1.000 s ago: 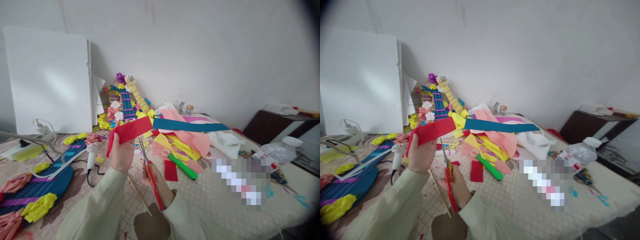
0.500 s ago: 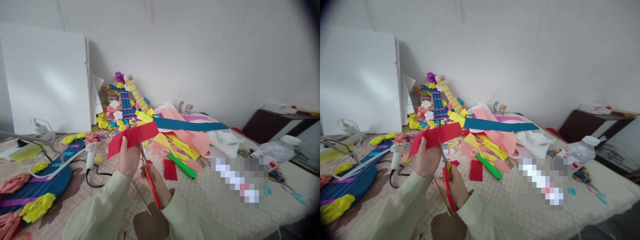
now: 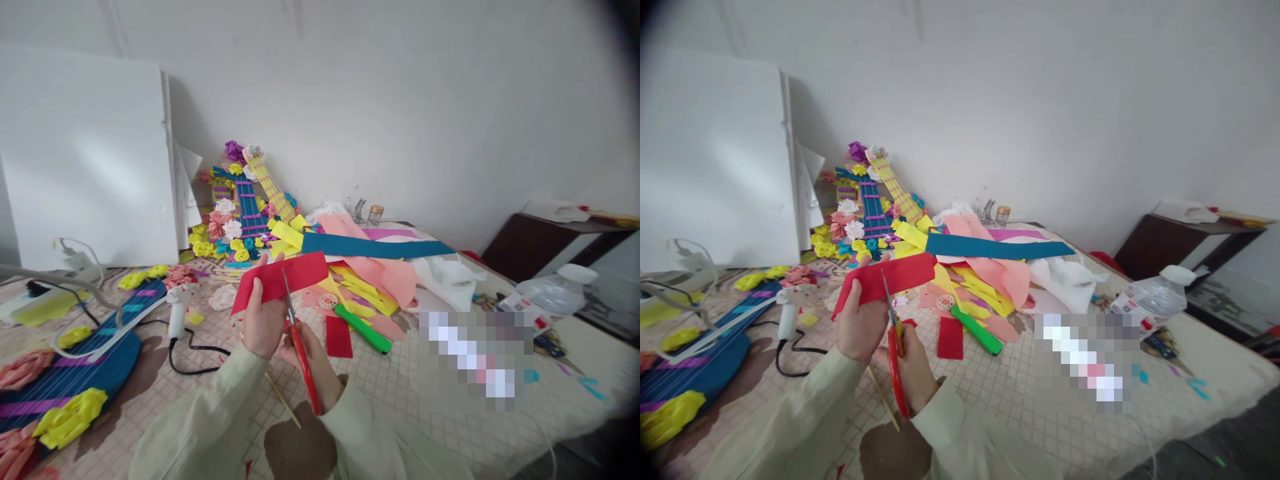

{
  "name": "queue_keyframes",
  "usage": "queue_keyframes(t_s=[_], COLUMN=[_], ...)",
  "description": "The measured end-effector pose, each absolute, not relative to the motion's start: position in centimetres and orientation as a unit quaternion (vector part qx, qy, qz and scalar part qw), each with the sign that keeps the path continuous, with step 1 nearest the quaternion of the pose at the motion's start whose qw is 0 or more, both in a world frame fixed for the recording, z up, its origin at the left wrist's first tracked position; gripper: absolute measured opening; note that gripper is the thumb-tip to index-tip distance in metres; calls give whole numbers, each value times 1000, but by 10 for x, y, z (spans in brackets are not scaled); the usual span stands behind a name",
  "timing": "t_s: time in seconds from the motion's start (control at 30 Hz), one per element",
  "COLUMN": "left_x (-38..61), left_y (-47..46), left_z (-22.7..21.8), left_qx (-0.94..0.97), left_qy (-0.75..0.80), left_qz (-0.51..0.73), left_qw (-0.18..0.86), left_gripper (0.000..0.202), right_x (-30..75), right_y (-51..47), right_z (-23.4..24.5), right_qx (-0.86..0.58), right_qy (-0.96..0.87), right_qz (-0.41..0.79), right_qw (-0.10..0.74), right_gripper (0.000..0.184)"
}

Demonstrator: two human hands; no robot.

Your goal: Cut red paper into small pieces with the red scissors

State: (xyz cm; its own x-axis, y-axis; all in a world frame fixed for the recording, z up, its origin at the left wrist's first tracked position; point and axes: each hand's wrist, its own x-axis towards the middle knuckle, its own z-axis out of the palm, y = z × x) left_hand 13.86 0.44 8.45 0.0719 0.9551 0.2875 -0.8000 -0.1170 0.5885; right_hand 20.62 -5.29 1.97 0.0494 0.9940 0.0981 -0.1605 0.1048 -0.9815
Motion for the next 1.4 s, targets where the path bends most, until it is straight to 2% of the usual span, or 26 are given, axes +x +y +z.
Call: queue_keyframes(t_s=[0.17, 0.93, 1.4], left_x=[138, 137, 142], left_y=[5, 8, 13], left_z=[82, 79, 78], left_qx=[324, 327, 340], left_qy=[114, 99, 146], left_qz=[659, 652, 661], left_qw=[669, 677, 653], left_gripper=[45, 44, 42], right_x=[207, 208, 209], right_y=[-50, -47, -51], right_z=[19, 15, 24], right_qx=[-454, -479, -458], right_qy=[-472, -485, -466], right_qz=[503, 486, 530], right_qw=[563, 547, 541], right_gripper=[12, 15, 21])
